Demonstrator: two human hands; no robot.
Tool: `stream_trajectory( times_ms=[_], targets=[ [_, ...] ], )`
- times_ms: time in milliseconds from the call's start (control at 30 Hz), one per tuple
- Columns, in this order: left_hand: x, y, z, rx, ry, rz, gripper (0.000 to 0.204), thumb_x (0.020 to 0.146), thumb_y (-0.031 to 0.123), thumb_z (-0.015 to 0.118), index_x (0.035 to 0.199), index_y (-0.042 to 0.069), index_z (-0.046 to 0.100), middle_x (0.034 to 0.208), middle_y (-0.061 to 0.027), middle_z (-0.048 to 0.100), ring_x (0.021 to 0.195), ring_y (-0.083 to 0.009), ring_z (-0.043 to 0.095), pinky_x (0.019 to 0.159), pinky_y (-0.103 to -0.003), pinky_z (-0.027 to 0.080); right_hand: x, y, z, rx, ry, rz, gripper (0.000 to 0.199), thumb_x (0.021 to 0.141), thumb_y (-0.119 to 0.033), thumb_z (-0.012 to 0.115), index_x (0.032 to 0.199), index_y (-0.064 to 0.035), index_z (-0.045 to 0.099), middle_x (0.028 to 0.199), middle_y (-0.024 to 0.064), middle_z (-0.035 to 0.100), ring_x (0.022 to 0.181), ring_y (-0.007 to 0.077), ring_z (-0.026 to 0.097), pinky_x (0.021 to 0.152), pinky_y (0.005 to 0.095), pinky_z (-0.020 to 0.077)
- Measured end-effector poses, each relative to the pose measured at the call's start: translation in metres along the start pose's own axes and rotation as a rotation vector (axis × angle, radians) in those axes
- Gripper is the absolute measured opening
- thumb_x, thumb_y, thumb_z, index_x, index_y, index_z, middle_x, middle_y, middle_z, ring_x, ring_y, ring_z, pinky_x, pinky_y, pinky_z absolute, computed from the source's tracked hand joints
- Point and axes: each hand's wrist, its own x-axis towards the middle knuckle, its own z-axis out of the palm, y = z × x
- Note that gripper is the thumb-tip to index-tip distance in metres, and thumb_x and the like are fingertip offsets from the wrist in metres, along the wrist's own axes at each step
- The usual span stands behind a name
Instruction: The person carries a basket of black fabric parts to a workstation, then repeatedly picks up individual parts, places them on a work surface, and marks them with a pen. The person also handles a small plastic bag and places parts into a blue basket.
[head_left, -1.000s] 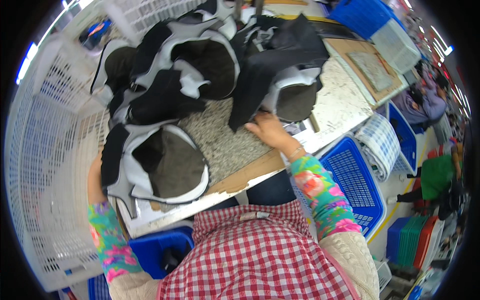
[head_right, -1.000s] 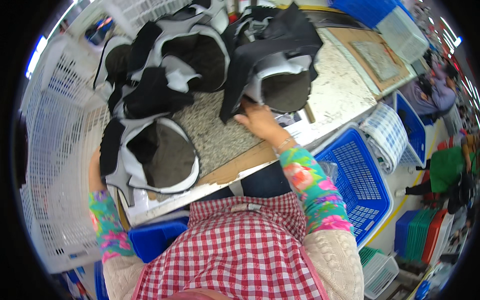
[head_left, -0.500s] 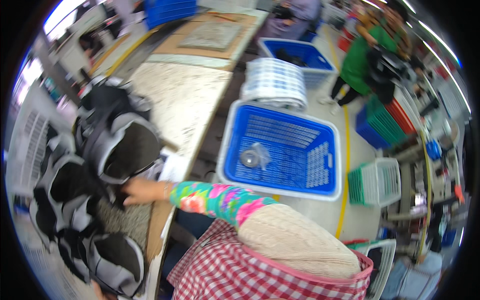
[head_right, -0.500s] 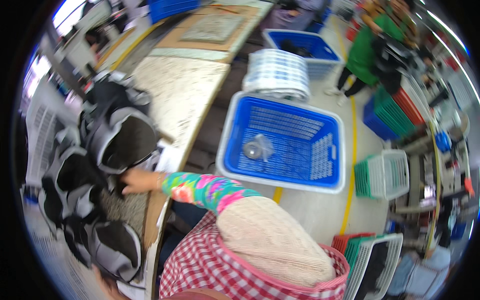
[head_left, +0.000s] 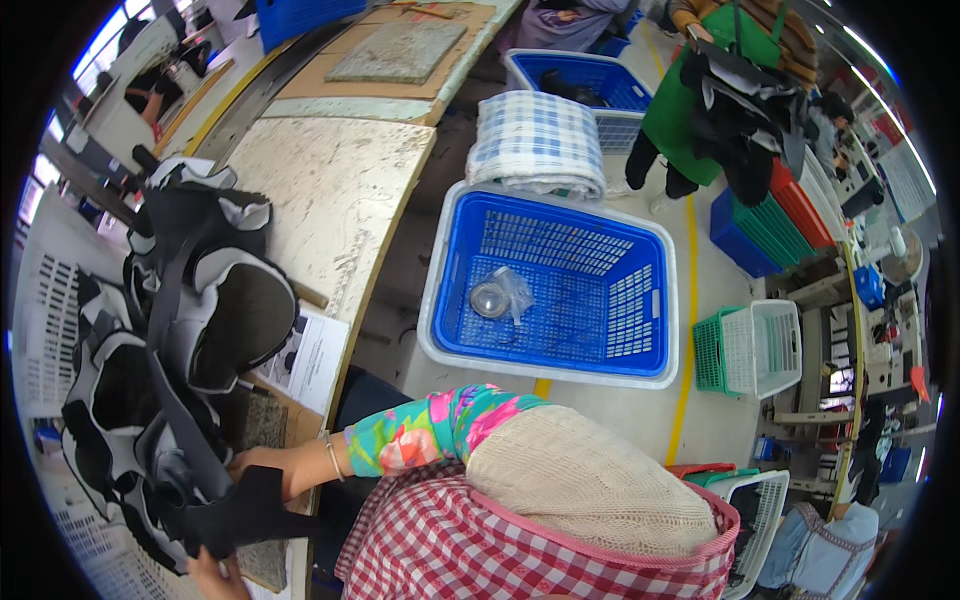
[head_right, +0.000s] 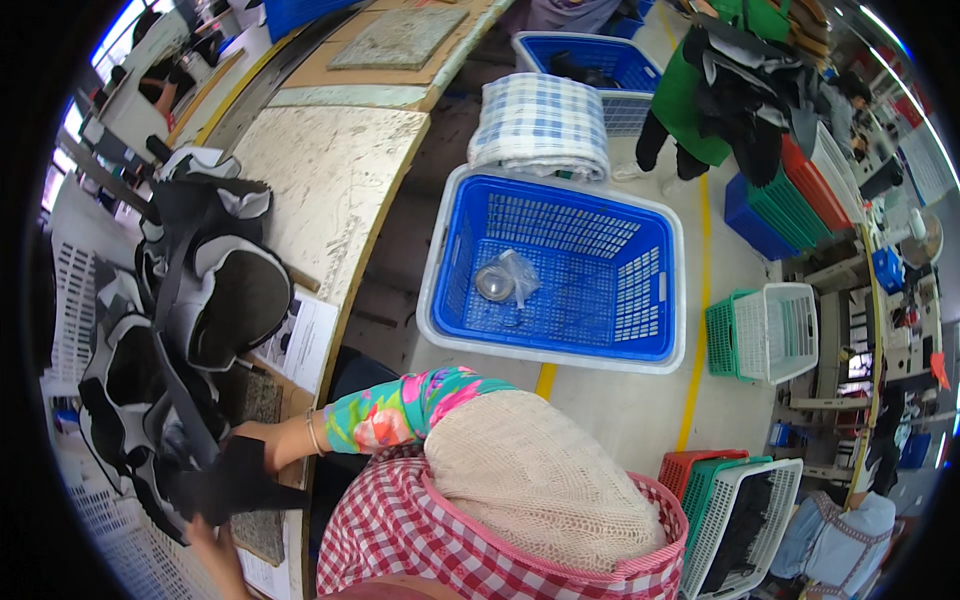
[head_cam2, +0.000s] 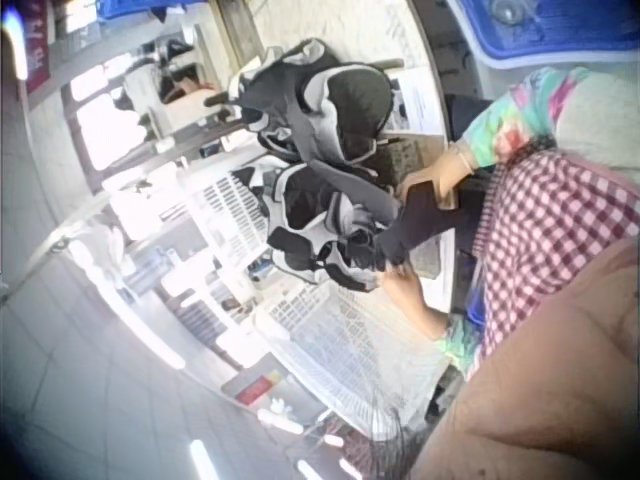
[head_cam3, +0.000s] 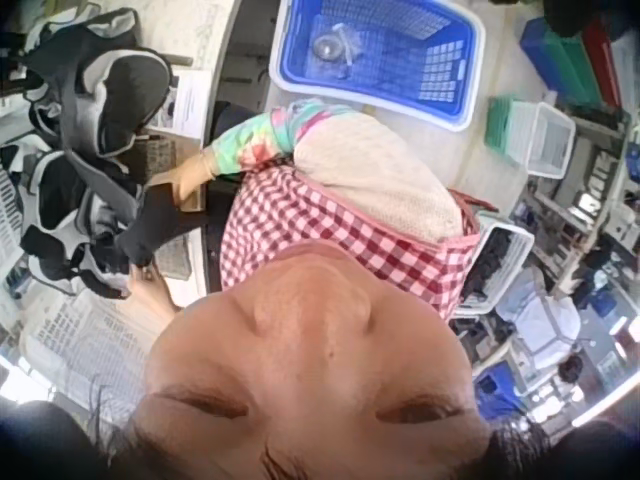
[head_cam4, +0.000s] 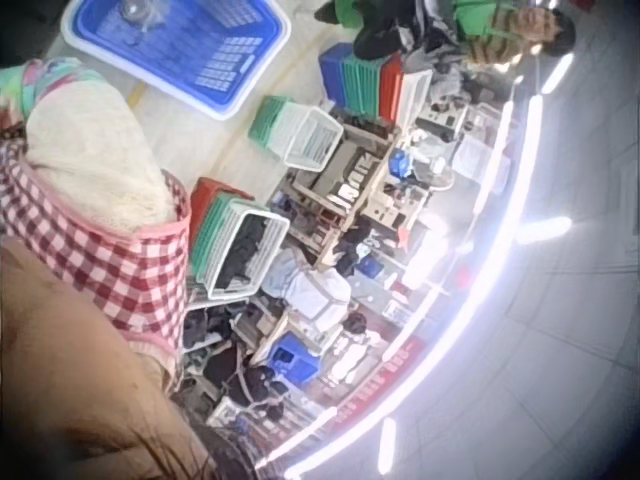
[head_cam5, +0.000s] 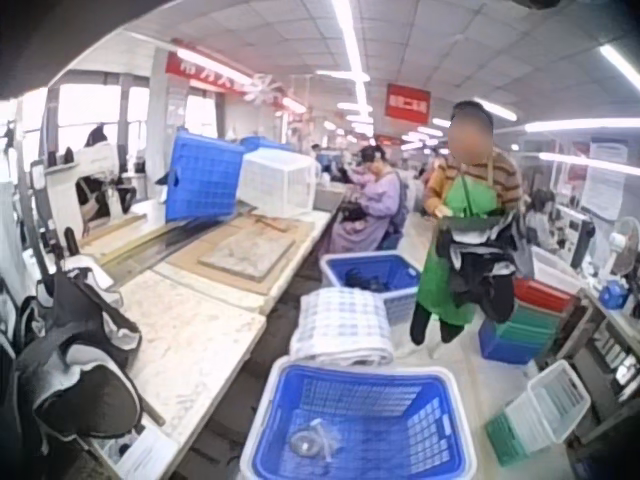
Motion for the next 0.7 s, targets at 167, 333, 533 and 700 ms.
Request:
stream_trajectory(
  times_ms=[167, 333, 533, 700],
  targets=[
    [-0.05, 0.061, 0.033, -0.451, 0.263, -0.04, 0.052, 0.079, -0.013, 0.061, 0.13, -0.002, 0.058, 0.139, -0.0222, 0.052, 0.13, -0.0405, 0.051, 0.103, -0.042, 0.044, -0.038, 0.018, 0.023, 0.228, 0.084, 0.137, 0.026, 0.084, -0.022, 0.072, 0.094, 0.0008, 0.065, 0.081, 0.0167, 0.069, 0.076, 0.0267, 0.065, 0.071, 0.0398, 0.0501],
    [-0.072, 0.12, 0.016, -0.744, 0.14, -0.3, 0.059, 0.092, 0.007, 0.071, 0.145, -0.003, 0.046, 0.147, -0.0194, 0.049, 0.119, -0.0249, 0.056, 0.09, -0.031, 0.05, -0.035, 0.003, 0.032, 0.214, 0.044, 0.227, 0.035, 0.084, -0.026, 0.07, 0.105, 0.0012, 0.062, 0.081, 0.0202, 0.068, 0.078, 0.0341, 0.065, 0.07, 0.0428, 0.0512],
    [-0.053, 0.078, 0.0, -0.914, 0.486, -0.257, 0.053, 0.089, 0.003, 0.075, 0.137, -0.007, 0.055, 0.122, -0.0153, 0.067, 0.096, -0.0196, 0.065, 0.077, -0.027, 0.051, 0.001, -0.02, 0.029, 0.051, 0.024, 0.327, 0.047, 0.085, -0.031, 0.068, 0.118, 0.0016, 0.059, 0.082, 0.0244, 0.067, 0.08, 0.043, 0.065, 0.07, 0.0465, 0.0525],
    [-0.054, 0.029, -0.012, -0.939, 0.575, -0.398, 0.043, 0.093, 0.006, 0.073, 0.129, -0.01, 0.058, 0.11, -0.0135, 0.07, 0.086, -0.0151, 0.065, 0.069, -0.025, 0.049, 0.018, -0.009, 0.026, -0.182, -0.009, 0.277, 0.041, 0.08, -0.035, 0.072, 0.109, -0.007, 0.067, 0.089, 0.0201, 0.07, 0.083, 0.0416, 0.068, 0.07, 0.0498, 0.0541]
  ],
)
